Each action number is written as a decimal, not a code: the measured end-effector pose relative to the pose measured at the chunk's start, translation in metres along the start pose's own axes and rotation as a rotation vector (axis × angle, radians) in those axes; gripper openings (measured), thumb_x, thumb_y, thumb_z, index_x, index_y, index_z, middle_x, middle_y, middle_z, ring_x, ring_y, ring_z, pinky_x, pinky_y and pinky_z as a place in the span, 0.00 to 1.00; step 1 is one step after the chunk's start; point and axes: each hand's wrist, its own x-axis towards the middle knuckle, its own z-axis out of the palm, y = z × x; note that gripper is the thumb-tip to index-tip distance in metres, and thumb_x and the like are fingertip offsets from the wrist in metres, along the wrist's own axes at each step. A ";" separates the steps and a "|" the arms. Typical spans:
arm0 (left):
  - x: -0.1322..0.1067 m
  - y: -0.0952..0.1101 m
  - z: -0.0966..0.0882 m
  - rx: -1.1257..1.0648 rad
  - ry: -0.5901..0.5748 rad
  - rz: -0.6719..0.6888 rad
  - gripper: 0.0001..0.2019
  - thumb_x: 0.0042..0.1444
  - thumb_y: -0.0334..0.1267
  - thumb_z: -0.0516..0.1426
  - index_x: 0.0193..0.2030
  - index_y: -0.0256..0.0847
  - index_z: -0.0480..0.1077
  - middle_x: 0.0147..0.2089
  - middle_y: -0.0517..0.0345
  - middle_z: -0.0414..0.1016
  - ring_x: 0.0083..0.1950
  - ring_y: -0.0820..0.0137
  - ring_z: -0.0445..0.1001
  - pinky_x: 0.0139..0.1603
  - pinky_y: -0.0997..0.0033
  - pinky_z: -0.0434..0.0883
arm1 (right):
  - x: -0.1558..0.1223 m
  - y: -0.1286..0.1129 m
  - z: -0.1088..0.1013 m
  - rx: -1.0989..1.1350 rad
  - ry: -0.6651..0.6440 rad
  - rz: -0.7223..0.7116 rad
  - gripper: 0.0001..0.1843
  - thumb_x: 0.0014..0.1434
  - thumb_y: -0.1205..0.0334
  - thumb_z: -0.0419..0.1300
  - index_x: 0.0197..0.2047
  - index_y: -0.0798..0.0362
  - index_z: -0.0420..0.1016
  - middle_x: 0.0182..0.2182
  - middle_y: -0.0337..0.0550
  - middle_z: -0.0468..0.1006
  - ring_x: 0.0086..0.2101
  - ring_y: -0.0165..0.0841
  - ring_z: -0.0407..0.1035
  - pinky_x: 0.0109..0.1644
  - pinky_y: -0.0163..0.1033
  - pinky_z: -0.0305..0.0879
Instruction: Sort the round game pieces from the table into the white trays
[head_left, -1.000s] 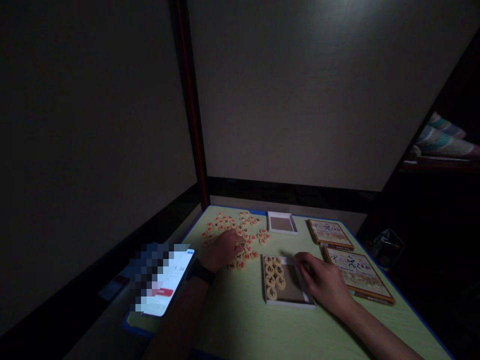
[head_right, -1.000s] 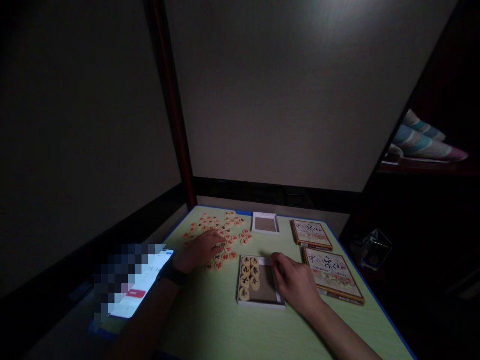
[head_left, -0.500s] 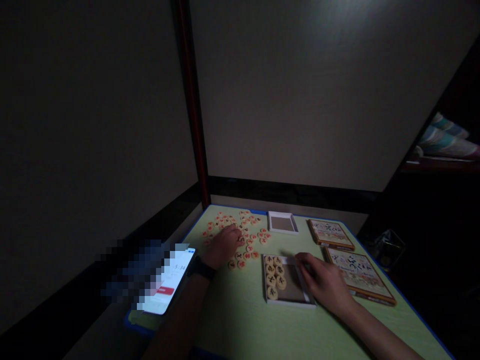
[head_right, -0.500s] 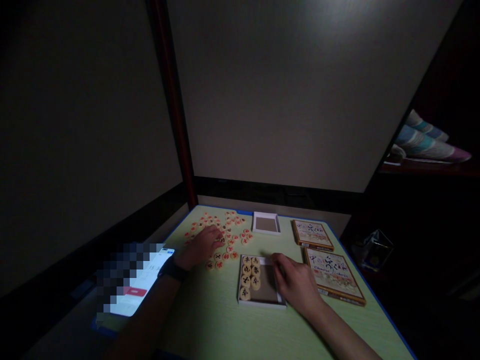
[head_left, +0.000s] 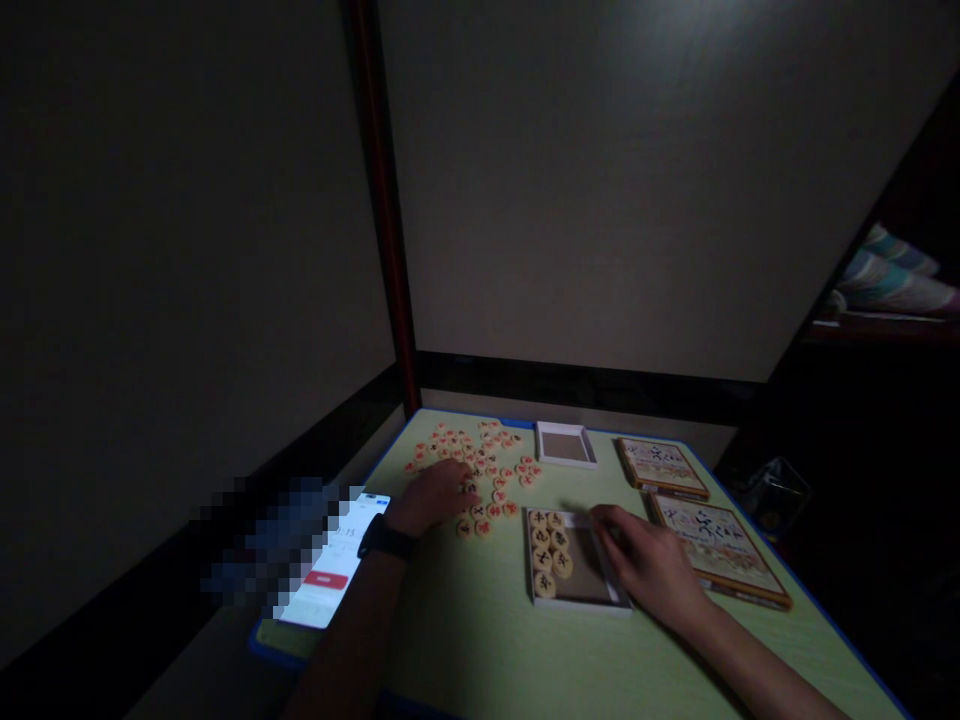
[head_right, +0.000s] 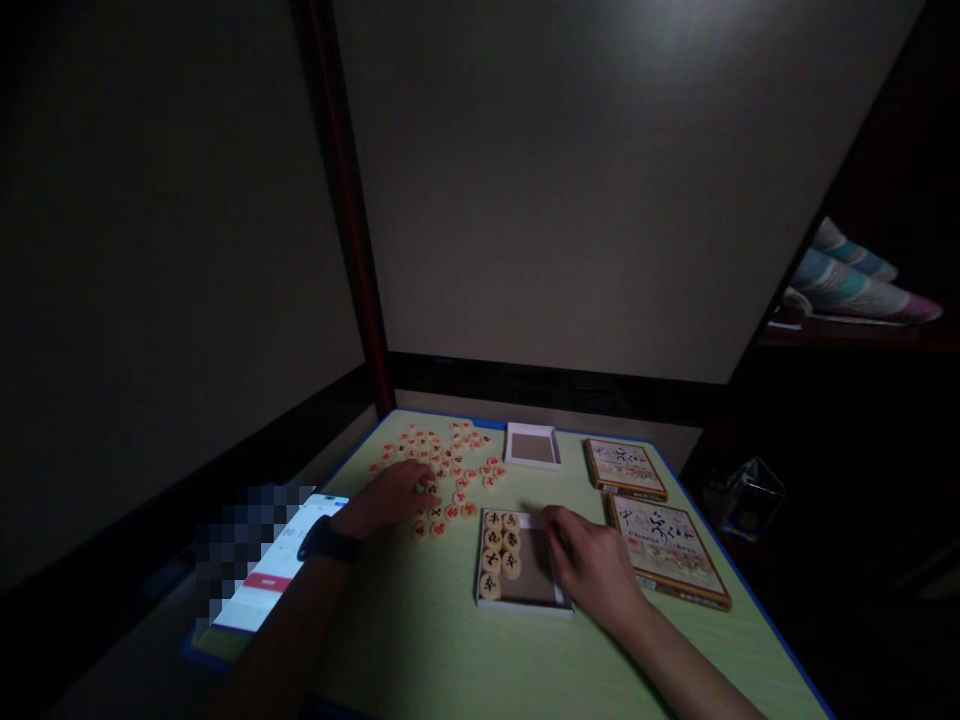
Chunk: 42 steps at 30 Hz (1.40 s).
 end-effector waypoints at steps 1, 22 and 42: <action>0.000 0.001 0.000 -0.004 0.002 0.009 0.13 0.55 0.38 0.59 0.47 0.39 0.72 0.49 0.49 0.76 0.50 0.61 0.73 0.53 0.63 0.68 | 0.000 0.000 0.000 -0.002 0.001 0.001 0.12 0.63 0.61 0.49 0.41 0.50 0.74 0.30 0.41 0.83 0.25 0.34 0.77 0.28 0.35 0.69; 0.005 0.038 0.003 -0.117 0.208 0.193 0.11 0.56 0.31 0.58 0.45 0.40 0.75 0.46 0.53 0.78 0.49 0.64 0.74 0.55 0.64 0.68 | 0.006 -0.002 0.002 0.324 0.011 0.260 0.14 0.61 0.50 0.54 0.40 0.50 0.72 0.23 0.39 0.79 0.22 0.34 0.73 0.26 0.37 0.68; -0.008 0.113 0.028 -0.527 0.120 0.420 0.08 0.52 0.30 0.63 0.40 0.40 0.79 0.37 0.57 0.78 0.34 0.73 0.74 0.39 0.75 0.71 | 0.016 -0.011 -0.018 1.169 -0.411 0.557 0.24 0.48 0.52 0.70 0.45 0.54 0.75 0.31 0.44 0.82 0.33 0.36 0.77 0.38 0.41 0.73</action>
